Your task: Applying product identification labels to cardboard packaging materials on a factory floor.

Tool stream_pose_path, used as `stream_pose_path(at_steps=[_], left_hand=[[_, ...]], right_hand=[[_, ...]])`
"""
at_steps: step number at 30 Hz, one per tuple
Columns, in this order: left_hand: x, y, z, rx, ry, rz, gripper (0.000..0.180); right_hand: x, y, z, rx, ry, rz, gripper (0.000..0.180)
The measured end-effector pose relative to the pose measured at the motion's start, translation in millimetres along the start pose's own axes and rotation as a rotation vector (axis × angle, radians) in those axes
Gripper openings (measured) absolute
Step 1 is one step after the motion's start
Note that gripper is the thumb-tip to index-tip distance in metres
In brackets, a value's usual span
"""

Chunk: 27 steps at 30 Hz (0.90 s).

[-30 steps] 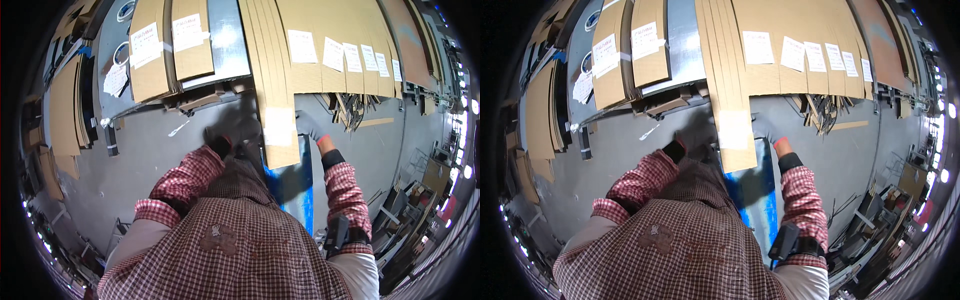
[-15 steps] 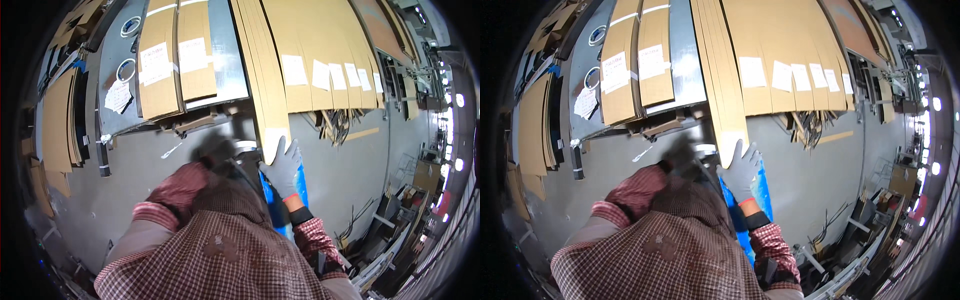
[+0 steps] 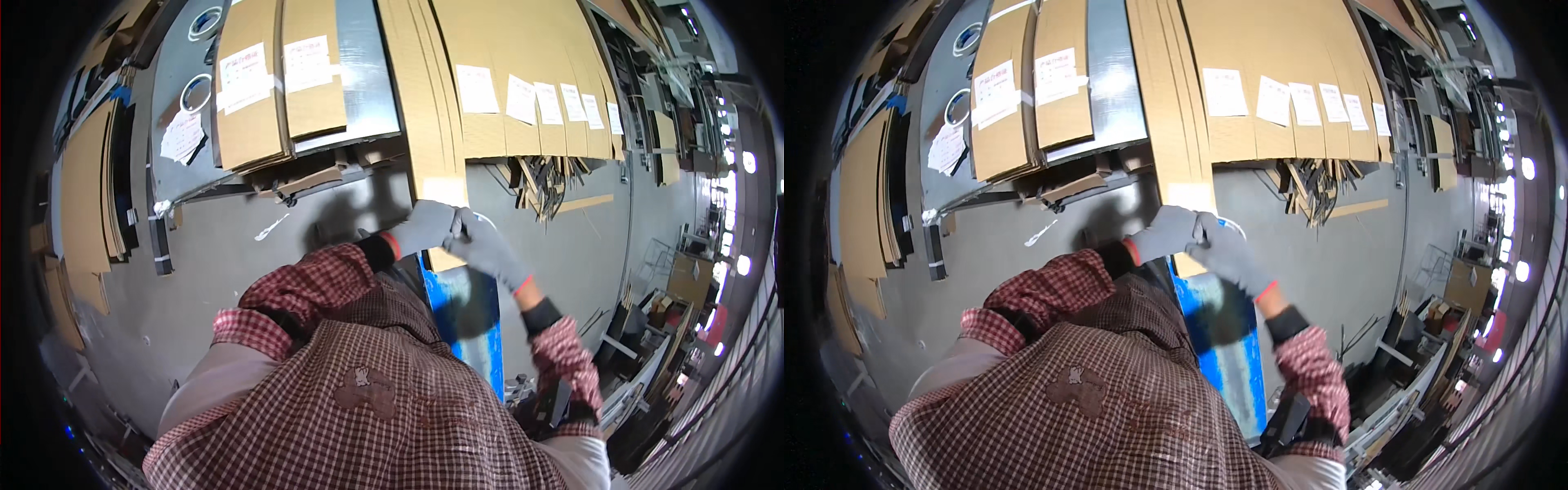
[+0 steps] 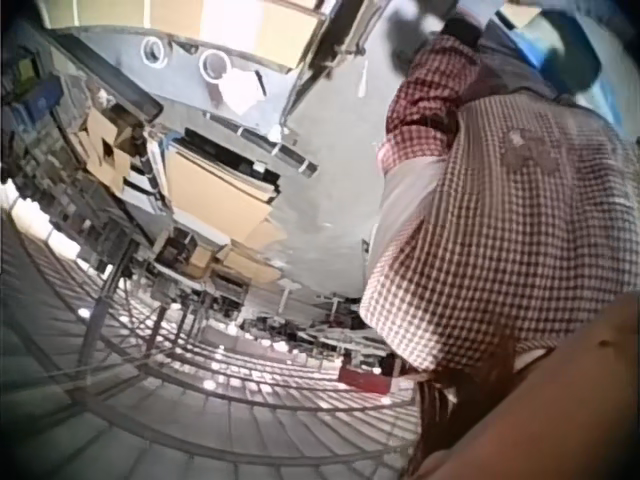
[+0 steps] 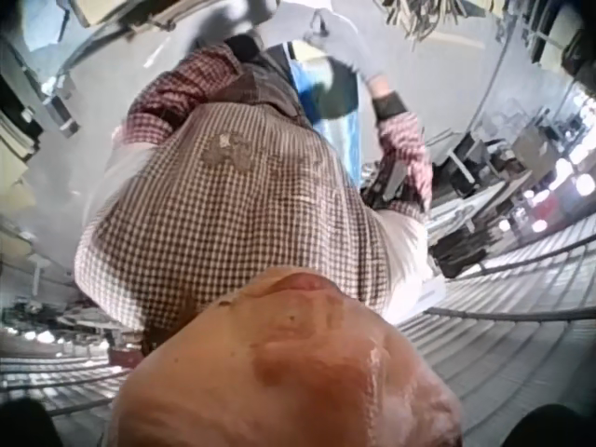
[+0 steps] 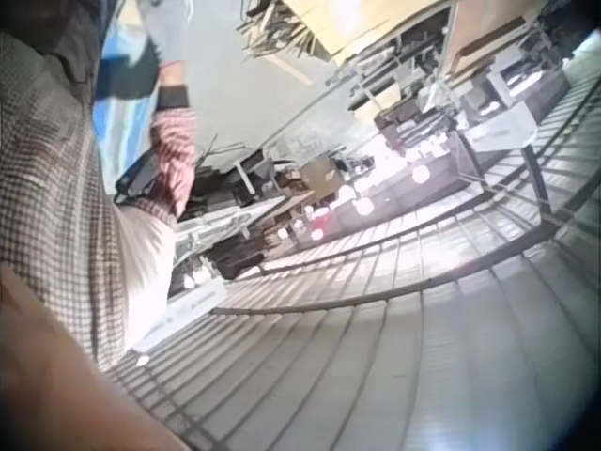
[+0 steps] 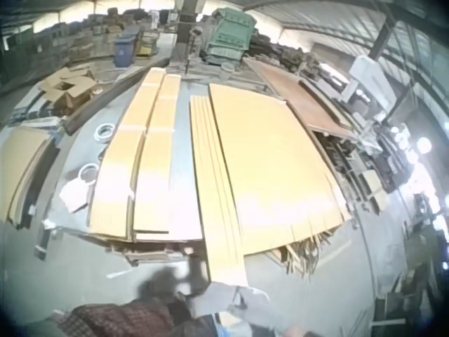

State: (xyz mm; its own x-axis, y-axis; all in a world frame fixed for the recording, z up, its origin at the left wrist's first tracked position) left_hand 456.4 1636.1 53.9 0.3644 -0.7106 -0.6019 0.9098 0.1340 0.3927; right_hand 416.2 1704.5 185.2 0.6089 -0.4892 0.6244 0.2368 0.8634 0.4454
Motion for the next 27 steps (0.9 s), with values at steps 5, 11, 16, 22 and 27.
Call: stream_pose_path(at_steps=[5, 11, 16, 22, 27], left_hand=[[-17, 21, 22, -0.159, 0.141, 0.049, 0.043], [-23, 0, 6, -0.042, -0.109, -0.046, 0.045], [-6, 25, 46, -0.166, 0.416, -0.160, 0.044], [60, 28, 55, -0.426, 0.496, 0.411, 0.075], [17, 80, -2, 0.296, 0.407, 0.351, 0.079]], right_hand=[[-91, -42, 23, 0.174, 0.368, 0.264, 0.018], [-149, -85, -10, 0.346, 0.654, 0.235, 0.018], [-207, -64, -8, 0.228, 0.756, -0.078, 0.024], [-79, -36, -13, -0.202, 0.183, 0.066, 0.022], [-83, 40, -14, 0.335, 0.052, -0.087, 0.020]])
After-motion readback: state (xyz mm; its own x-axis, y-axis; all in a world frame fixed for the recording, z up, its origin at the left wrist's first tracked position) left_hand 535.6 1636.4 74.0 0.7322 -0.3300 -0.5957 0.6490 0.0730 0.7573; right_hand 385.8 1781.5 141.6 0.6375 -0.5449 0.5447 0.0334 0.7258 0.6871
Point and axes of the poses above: each hand's wrist, its own y-axis away from the middle knuckle, its own z-axis out of the back of the hand, x = y × z, the point moved 5 cm from there along -y, towards the middle knuckle, and after that the axes turned 14 degrees about z, right-handed, at the moved point
